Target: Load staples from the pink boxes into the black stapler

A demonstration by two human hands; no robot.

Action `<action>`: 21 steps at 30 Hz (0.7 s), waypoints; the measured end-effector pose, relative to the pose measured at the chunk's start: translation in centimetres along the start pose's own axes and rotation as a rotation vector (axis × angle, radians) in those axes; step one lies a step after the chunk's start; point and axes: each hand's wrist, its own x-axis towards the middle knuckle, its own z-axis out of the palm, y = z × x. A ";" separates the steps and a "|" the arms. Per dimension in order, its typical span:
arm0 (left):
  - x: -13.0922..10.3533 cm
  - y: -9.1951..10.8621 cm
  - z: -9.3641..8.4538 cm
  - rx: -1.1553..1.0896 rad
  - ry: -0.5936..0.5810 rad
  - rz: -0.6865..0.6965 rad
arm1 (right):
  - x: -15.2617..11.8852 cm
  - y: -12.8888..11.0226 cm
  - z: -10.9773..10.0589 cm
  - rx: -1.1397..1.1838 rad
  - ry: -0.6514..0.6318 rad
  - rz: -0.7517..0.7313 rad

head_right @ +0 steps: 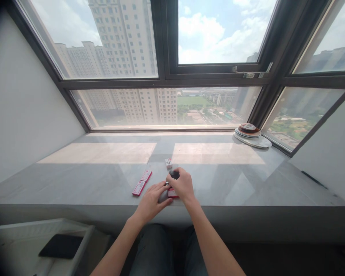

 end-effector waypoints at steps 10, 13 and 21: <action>0.0 -0.3 -0.5 -0.106 0.016 -0.109 | -1.2 7.7 -8.1 0.468 0.097 0.576; 0.3 -0.2 -0.2 -0.109 0.034 -0.123 | -2.6 7.4 -8.2 0.255 -0.095 0.574; 1.0 -0.9 -0.6 -0.174 0.020 -0.097 | -4.1 3.5 -3.6 0.052 -0.310 0.320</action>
